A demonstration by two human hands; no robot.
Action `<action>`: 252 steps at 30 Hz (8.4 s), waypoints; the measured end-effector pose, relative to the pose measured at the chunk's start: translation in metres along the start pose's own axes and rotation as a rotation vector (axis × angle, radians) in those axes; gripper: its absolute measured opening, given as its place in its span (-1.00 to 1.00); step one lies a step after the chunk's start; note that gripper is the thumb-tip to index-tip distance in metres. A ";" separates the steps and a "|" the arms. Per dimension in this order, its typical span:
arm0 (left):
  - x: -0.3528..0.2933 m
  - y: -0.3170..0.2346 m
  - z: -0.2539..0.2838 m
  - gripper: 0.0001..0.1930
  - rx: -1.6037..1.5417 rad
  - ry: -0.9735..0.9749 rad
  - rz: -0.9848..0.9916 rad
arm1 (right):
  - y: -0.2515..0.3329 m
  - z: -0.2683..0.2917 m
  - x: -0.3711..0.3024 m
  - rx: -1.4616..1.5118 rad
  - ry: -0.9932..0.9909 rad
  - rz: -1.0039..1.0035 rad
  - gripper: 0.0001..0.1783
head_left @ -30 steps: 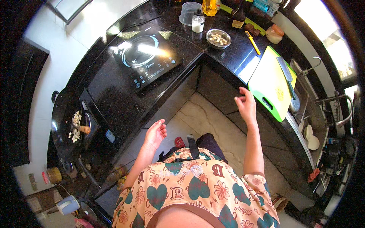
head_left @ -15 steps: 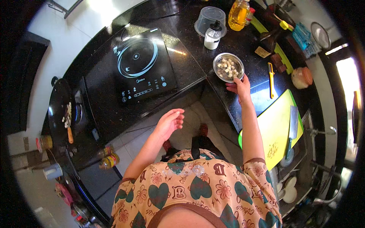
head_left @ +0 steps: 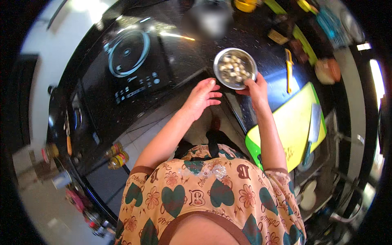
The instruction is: The person stir-fries chopped ingredients in a wok on an induction cooktop, adds a liquid from a small bowl, and seasons the mixture with salt and soy sauce. They also wash a knife and cutting board at the sink.
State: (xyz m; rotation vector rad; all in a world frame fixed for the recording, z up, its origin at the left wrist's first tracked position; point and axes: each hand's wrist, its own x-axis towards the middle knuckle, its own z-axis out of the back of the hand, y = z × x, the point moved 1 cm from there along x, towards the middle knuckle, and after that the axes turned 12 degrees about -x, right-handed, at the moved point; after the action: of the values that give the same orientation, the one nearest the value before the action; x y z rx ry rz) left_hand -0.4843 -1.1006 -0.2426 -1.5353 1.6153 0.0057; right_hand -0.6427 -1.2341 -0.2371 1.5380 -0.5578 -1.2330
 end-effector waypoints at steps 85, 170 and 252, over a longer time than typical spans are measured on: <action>-0.207 -0.108 0.040 -0.76 1.206 -0.793 -1.905 | 0.039 -0.148 -0.243 -0.085 0.930 0.521 -0.82; -0.463 0.283 0.190 -0.91 -0.979 -0.181 -0.931 | 0.021 -0.269 -0.388 -1.309 -0.113 2.019 -0.80; -0.634 0.181 0.475 -0.92 -1.093 -0.422 -0.972 | 0.114 -0.299 -0.455 -1.612 0.295 1.397 -0.78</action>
State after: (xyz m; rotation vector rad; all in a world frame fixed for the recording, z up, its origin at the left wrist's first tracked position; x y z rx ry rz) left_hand -0.4562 -0.2884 -0.2658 -2.7530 0.3271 0.7171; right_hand -0.5113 -0.7679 0.0354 -0.2190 -0.1505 -0.0462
